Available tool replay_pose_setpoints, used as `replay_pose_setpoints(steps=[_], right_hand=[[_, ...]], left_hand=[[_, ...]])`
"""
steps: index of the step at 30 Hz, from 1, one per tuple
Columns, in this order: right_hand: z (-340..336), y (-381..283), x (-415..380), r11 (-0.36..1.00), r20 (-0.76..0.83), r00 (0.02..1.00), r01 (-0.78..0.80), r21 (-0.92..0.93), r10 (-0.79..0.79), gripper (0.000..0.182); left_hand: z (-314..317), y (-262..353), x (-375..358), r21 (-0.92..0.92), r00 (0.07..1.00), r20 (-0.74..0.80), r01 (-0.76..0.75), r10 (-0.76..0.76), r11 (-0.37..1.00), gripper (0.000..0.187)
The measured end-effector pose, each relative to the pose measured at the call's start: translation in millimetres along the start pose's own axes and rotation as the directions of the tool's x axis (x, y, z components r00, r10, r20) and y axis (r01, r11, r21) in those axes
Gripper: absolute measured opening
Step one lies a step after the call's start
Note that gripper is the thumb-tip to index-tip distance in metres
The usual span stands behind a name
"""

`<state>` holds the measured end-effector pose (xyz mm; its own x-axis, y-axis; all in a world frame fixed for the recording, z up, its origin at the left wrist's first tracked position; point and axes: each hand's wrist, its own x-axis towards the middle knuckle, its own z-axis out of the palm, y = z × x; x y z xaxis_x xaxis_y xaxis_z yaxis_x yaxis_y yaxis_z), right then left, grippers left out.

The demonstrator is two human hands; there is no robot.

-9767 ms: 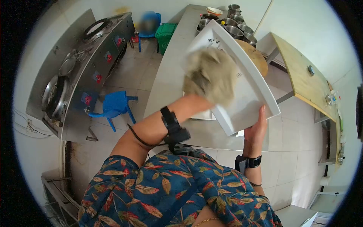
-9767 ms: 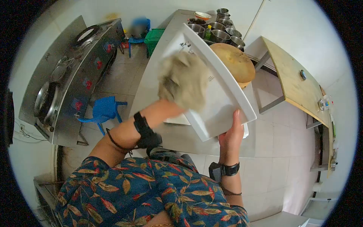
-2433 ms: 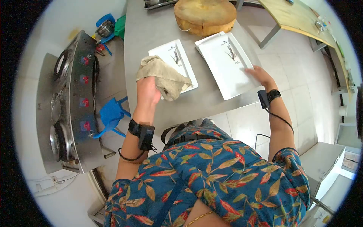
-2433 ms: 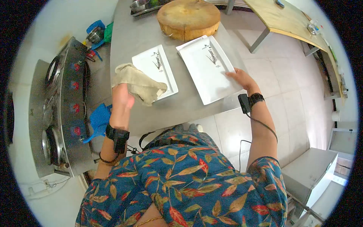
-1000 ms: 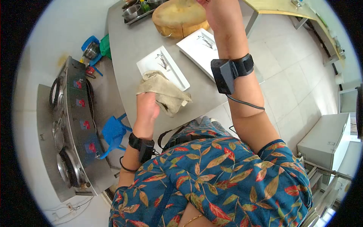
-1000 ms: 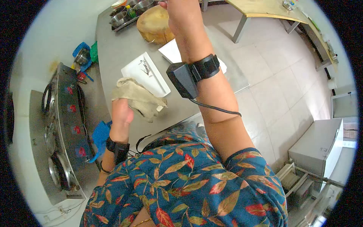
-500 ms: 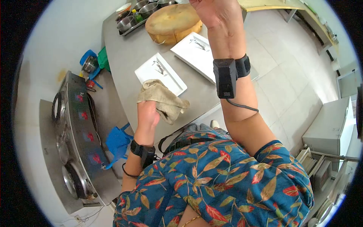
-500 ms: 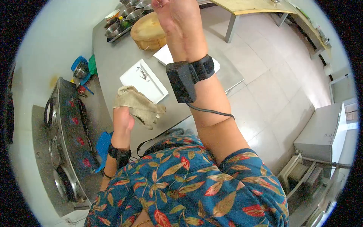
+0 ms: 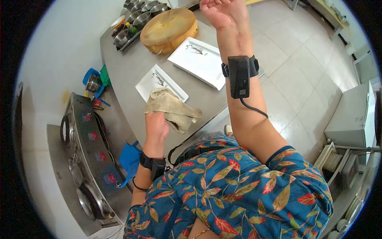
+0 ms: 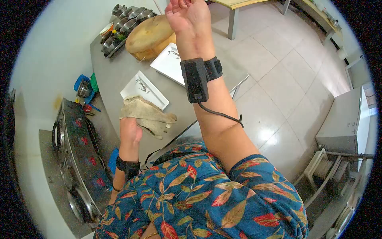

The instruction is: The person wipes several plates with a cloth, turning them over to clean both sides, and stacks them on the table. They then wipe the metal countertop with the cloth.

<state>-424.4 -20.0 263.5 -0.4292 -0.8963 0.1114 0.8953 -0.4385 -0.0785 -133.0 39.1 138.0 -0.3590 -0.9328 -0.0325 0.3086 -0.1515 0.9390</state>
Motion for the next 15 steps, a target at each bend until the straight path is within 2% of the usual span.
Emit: replay_pose_setpoints(steps=[2, 4, 7, 15], right_hand=[[-12.4, -7.4, 12.9, 0.999, -0.052, 0.999, 0.003, 0.036, -0.001, 0.013], [-17.9, -11.1, 20.9, 0.996, -0.083, 0.997, 0.004, 0.086, 0.003, 0.014], [-22.6, -21.2, 28.3, 0.994, -0.039, 0.999, 0.008, 0.111, -0.004, 0.015], [-47.3, -55.5, 58.0, 0.970, -0.101, 0.992, 0.098, 0.223, -0.077, 0.018]], left_hand=[[13.9, -0.6, 6.3, -0.019, 1.000, -0.009, 0.028, -0.028, 0.999, 0.027], [24.3, 0.8, 8.7, 0.005, 1.000, 0.015, -0.005, 0.005, 1.000, 0.023], [29.5, 0.1, 12.6, 0.027, 0.999, 0.040, -0.011, 0.010, 1.000, 0.023], [33.8, -4.8, 25.7, 0.035, 1.000, 0.005, 0.004, -0.004, 0.999, 0.024]])
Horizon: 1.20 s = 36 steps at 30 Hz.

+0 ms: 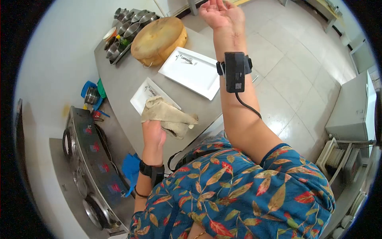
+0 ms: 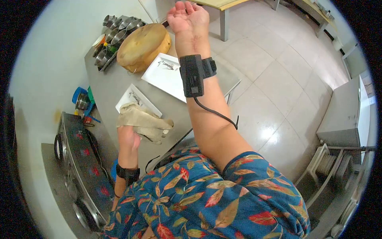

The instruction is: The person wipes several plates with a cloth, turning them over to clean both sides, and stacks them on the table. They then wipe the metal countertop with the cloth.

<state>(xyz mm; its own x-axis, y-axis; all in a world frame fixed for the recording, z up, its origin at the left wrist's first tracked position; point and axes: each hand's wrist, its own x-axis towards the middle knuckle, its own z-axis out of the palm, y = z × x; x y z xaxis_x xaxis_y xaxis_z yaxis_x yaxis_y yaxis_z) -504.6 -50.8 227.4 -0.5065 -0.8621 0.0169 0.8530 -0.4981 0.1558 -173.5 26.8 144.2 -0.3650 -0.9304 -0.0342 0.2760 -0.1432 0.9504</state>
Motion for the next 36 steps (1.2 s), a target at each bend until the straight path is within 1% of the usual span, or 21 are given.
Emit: replay_pose_setpoints(steps=[1, 2, 4, 7, 8, 10, 11, 14, 16, 19, 22, 28, 31, 34, 36], right_hand=[[-5.0, -5.7, 5.7, 1.000, -0.005, 1.000, 0.001, 0.029, 0.000, 0.019], [-11.1, -10.5, 11.4, 0.998, -0.032, 0.999, 0.039, 0.056, -0.037, 0.020], [-8.3, -14.7, 12.7, 0.988, -0.087, 0.991, 0.114, 0.107, -0.105, 0.029], [-2.3, -29.7, 11.0, 0.980, -0.209, 0.971, 0.145, 0.135, -0.115, 0.023], [-2.2, -31.7, 13.2, 0.978, -0.226, 0.967, 0.152, 0.141, -0.117, 0.024], [-6.1, -35.3, 17.7, 0.974, -0.263, 0.957, 0.165, 0.153, -0.121, 0.025], [-6.6, -39.3, 20.6, 0.966, -0.247, 0.962, 0.164, 0.198, -0.113, 0.025], [-4.2, -57.0, 34.7, 0.934, -0.184, 0.977, 0.161, 0.319, -0.106, 0.023], [2.6, -70.9, 37.7, 0.913, -0.121, 0.986, 0.155, 0.377, -0.118, 0.021], [14.6, -86.0, 34.3, 0.901, -0.162, 0.972, 0.217, 0.375, -0.167, 0.019], [8.0, -103.5, 46.6, 0.901, -0.108, 0.979, 0.202, 0.383, -0.174, 0.021], [0.7, -114.6, 44.1, 0.902, -0.212, 0.951, 0.287, 0.321, -0.227, 0.025], [2.1, -113.0, 36.6, 0.913, -0.258, 0.927, 0.334, 0.236, -0.272, 0.026], [0.8, -112.1, 36.4, 0.902, -0.230, 0.935, 0.330, 0.279, -0.271, 0.025], [2.3, -106.8, 33.0, 0.922, -0.193, 0.937, 0.327, 0.207, -0.289, 0.025]], left_hand=[[1.0, 0.2, 0.0, -0.023, 0.999, -0.029, 0.014, -0.015, 1.000, 0.024], [2.4, 0.8, 0.7, -0.047, 0.998, -0.056, 0.026, -0.028, 0.999, 0.025], [4.2, 5.2, 1.9, -0.055, 0.998, -0.047, 0.047, -0.050, 0.997, 0.024], [8.3, 7.3, 2.7, -0.051, 0.997, -0.060, 0.050, -0.053, 0.997, 0.024], [9.0, 7.6, 3.1, -0.048, 0.996, -0.071, 0.046, -0.049, 0.998, 0.024], [9.0, 9.9, 5.2, -0.027, 0.999, -0.033, 0.043, -0.043, 0.999, 0.025], [9.6, 11.1, 5.7, -0.016, 0.999, -0.014, 0.040, -0.040, 0.999, 0.025], [16.5, 15.4, 6.8, 0.017, 0.996, -0.073, 0.062, -0.060, 0.998, 0.026], [14.5, 14.8, 9.9, 0.018, 0.996, -0.062, 0.065, -0.064, 0.998, 0.026], [11.8, 12.5, 11.1, 0.015, 0.997, -0.049, 0.063, -0.063, 0.998, 0.025], [16.6, 16.5, 9.1, 0.008, 0.997, -0.044, 0.069, -0.069, 0.998, 0.025], [17.4, 17.3, 8.2, 0.003, 0.999, 0.010, 0.050, -0.050, 0.999, 0.023], [16.5, 15.7, 8.4, -0.014, 0.998, 0.029, 0.058, -0.058, 0.998, 0.022], [17.1, 15.4, 8.3, -0.017, 0.997, 0.035, 0.062, -0.061, 0.998, 0.022], [18.5, 15.5, 7.5, -0.015, 0.997, 0.038, 0.068, -0.068, 0.998, 0.021]])
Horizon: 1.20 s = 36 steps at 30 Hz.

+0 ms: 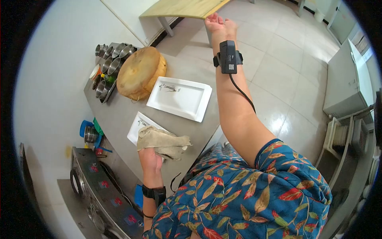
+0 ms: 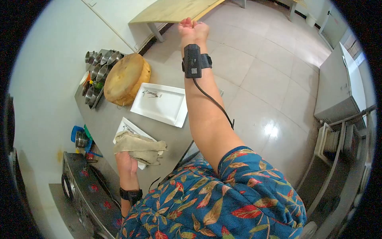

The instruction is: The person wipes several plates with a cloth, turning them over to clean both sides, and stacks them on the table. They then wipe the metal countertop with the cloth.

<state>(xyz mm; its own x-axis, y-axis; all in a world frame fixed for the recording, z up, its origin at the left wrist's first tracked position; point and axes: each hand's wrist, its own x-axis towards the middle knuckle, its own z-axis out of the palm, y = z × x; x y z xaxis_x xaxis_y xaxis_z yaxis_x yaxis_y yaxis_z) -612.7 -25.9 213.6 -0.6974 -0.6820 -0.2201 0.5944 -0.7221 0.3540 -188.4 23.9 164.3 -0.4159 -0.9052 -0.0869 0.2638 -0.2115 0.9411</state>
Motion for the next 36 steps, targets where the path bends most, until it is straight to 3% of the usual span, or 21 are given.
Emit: replay_pose_setpoints(steps=[4, 7, 10, 20, 28, 36], right_hand=[[-0.1, 0.2, -7.4, 0.996, 0.097, 0.992, -0.081, -0.028, 0.084, 0.025], [4.6, 1.9, -15.0, 0.998, 0.103, 0.993, -0.056, -0.043, 0.060, 0.026], [8.4, 6.1, -17.2, 0.998, 0.049, 0.998, -0.031, 0.057, 0.028, 0.026], [-7.4, 9.4, -4.9, 1.000, -0.032, 0.999, -0.001, -0.027, 0.000, 0.031], [-8.2, 28.3, -10.6, 0.997, -0.033, 0.999, -0.043, -0.065, 0.041, 0.027], [-12.1, 65.1, -19.6, 0.983, 0.069, 0.982, -0.174, -0.063, 0.178, 0.024]], left_hand=[[0.7, -1.1, -1.2, 0.003, 1.000, -0.002, 0.016, -0.016, 1.000, 0.020], [-1.2, -2.7, -1.1, 0.004, 1.000, 0.021, 0.011, -0.011, 1.000, 0.021], [-6.0, -5.8, -0.5, 0.002, 1.000, 0.024, 0.007, -0.007, 1.000, 0.021], [-11.3, -6.6, -1.6, 0.062, 1.000, 0.002, -0.029, 0.029, 0.998, 0.024], [-26.1, 1.3, -6.1, 0.015, 0.993, -0.108, -0.053, 0.055, 0.998, 0.026], [-71.9, 3.8, -16.1, 0.027, 0.971, -0.194, -0.137, 0.140, 0.990, 0.027]])
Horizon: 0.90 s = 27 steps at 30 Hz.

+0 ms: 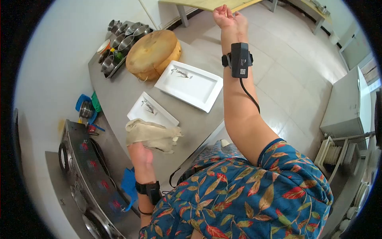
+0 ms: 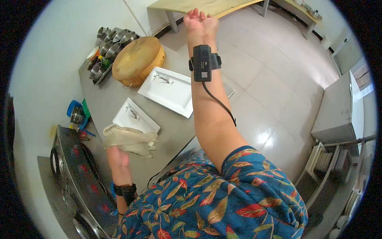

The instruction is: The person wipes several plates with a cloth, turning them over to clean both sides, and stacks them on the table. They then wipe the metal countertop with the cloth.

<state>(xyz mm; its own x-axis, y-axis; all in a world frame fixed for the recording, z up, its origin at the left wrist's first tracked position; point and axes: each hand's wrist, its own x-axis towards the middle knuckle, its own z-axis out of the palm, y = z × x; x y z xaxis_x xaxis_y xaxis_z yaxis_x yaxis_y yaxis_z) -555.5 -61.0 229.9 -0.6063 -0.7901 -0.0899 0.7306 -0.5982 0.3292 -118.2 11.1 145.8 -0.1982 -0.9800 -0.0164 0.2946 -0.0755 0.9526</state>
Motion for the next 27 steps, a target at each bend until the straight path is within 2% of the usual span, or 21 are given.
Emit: replay_pose_setpoints(steps=[5, 7, 10, 11, 14, 15, 18, 20, 22, 25, 27], right_hand=[[-7.3, 33.6, -13.5, 0.997, -0.028, 0.997, -0.072, -0.035, 0.071, 0.023], [-10.1, 49.8, -23.1, 0.993, -0.075, 0.992, -0.105, -0.050, 0.101, 0.022], [-34.0, 84.9, -38.1, 0.964, -0.161, 0.987, -0.061, -0.259, 0.019, 0.020], [-46.6, 94.6, -44.4, 0.948, -0.143, 0.988, -0.095, -0.304, 0.053, 0.025], [-111.0, 116.3, -42.7, 0.832, -0.066, 0.965, -0.251, -0.495, 0.252, 0.012], [-126.3, 127.4, -56.5, 0.786, -0.117, 0.944, -0.322, -0.527, 0.308, 0.009], [-187.9, 148.2, -93.9, 0.489, -0.253, 0.913, -0.388, -0.782, 0.320, 0.005], [-230.1, 148.6, -119.2, 0.237, -0.328, 0.882, -0.418, -0.877, 0.339, 0.007], [-285.2, 141.0, -130.7, 0.019, -0.376, 0.890, -0.394, -0.919, 0.257, 0.015], [-327.9, 122.9, -150.7, -0.459, -0.270, 0.922, -0.121, -0.880, 0.276, 0.033], [-370.1, 109.4, -142.2, -0.701, -0.155, 0.941, 0.107, -0.705, 0.300, 0.040]], left_hand=[[-27.5, 13.4, -6.7, -0.043, 0.998, -0.067, -0.013, 0.010, 0.999, 0.027], [-36.3, 20.8, -9.1, 0.005, 0.994, -0.095, -0.057, 0.057, 0.998, 0.026], [-59.4, 23.9, -12.4, -0.010, 0.986, -0.151, -0.071, 0.069, 0.997, 0.025], [-68.0, 23.6, -13.4, -0.028, 0.982, -0.177, -0.067, 0.061, 0.997, 0.025], [-96.3, 16.5, -14.0, -0.067, 0.967, -0.224, -0.139, 0.121, 0.988, 0.025], [-104.2, 16.6, -15.5, -0.108, 0.960, -0.256, -0.148, 0.116, 0.983, 0.024], [-108.7, 27.8, -21.3, -0.211, 0.961, -0.256, -0.162, 0.105, 0.964, 0.023], [-114.3, 31.6, -22.7, -0.329, 0.969, -0.227, -0.174, 0.101, 0.928, 0.024], [-127.2, 30.1, -21.5, -0.417, 0.971, -0.226, -0.168, 0.077, 0.893, 0.025], [-143.7, 25.0, -21.3, -0.485, 0.964, -0.265, -0.151, 0.020, 0.861, 0.026], [-143.9, 24.8, -19.5, -0.486, 0.967, -0.255, -0.145, 0.019, 0.862, 0.027]])
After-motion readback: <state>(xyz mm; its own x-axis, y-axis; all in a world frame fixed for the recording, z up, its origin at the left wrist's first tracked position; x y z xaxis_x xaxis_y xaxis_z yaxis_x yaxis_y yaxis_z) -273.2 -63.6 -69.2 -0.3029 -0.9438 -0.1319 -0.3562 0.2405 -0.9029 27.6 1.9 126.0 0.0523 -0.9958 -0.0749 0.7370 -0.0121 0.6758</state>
